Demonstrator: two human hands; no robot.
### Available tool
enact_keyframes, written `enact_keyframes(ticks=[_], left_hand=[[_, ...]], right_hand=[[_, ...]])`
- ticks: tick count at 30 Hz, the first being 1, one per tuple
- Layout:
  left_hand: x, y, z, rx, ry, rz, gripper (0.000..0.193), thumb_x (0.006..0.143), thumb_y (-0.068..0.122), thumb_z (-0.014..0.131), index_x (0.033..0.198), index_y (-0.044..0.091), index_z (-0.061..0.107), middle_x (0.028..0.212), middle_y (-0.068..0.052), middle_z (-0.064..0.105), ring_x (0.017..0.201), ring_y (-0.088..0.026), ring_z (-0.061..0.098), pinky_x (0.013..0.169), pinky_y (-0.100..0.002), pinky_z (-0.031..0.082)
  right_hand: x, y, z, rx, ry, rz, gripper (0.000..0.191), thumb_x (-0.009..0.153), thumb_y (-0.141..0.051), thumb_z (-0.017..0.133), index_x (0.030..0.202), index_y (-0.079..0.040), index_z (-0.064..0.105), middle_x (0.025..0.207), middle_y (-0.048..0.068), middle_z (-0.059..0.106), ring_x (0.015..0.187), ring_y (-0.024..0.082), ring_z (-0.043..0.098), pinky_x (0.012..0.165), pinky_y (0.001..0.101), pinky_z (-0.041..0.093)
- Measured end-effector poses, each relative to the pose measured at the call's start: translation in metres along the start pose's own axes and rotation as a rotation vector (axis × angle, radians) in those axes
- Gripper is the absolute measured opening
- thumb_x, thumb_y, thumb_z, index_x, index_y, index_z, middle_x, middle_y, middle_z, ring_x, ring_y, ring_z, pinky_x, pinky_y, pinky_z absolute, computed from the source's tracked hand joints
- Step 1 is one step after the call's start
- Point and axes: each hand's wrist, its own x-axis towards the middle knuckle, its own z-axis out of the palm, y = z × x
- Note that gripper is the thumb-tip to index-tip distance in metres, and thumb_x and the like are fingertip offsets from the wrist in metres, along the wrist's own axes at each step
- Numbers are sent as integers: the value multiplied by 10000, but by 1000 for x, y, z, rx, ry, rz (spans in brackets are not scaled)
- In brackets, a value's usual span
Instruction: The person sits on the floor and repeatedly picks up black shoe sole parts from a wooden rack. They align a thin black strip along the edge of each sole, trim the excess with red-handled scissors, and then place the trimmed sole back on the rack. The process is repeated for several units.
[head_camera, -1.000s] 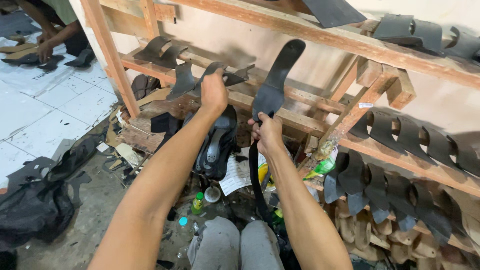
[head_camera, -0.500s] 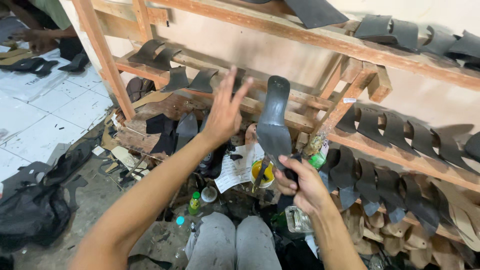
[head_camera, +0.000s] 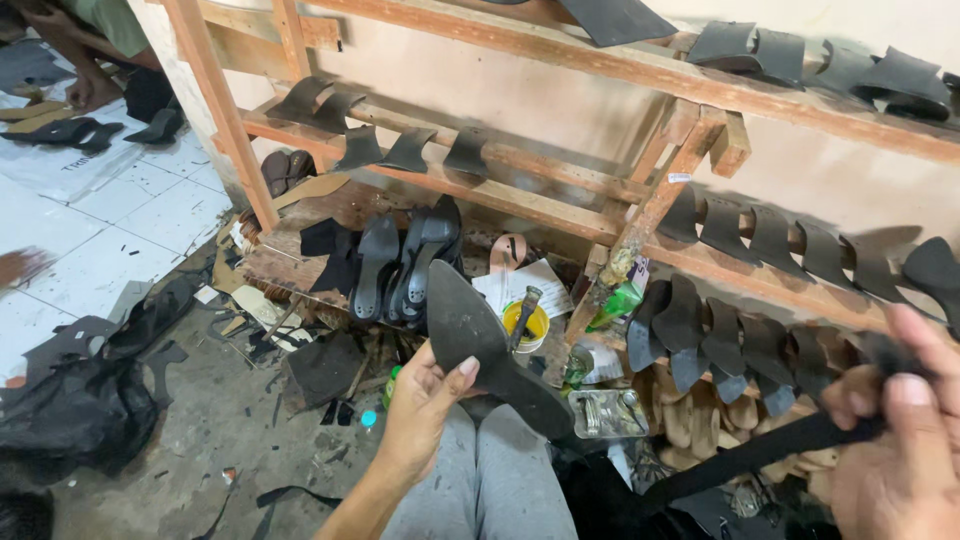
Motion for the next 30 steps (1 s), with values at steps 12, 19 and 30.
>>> enact_keyframes(ticks=[12, 19, 30], left_hand=[[-22, 6, 26, -401, 168, -165, 346, 962, 202, 606, 1262, 36, 560, 1068, -99, 709, 883, -204, 718, 795, -437, 626], [-27, -24, 3, -550, 270, -229, 262, 989, 149, 650, 1221, 36, 605, 1119, -28, 699, 1029, -154, 686, 972, -372, 546], [-36, -23, -6, -1296, -220, -517, 482, 1042, 235, 571, 1430, -41, 494, 956, -65, 584, 891, -160, 551, 826, -289, 506]], right_hand=[[-60, 72, 120, 69, -192, 252, 303, 886, 13, 732, 1181, -34, 678, 953, 45, 739, 795, 60, 629, 703, 195, 488], [-53, 60, 139, -57, -203, 170, 149, 939, -18, 742, 1086, 3, 757, 898, 23, 714, 752, 41, 578, 676, 188, 451], [-49, -19, 143, -138, -124, 34, 387, 828, 8, 738, 1212, 36, 696, 1069, 43, 724, 915, 78, 650, 817, 198, 516]])
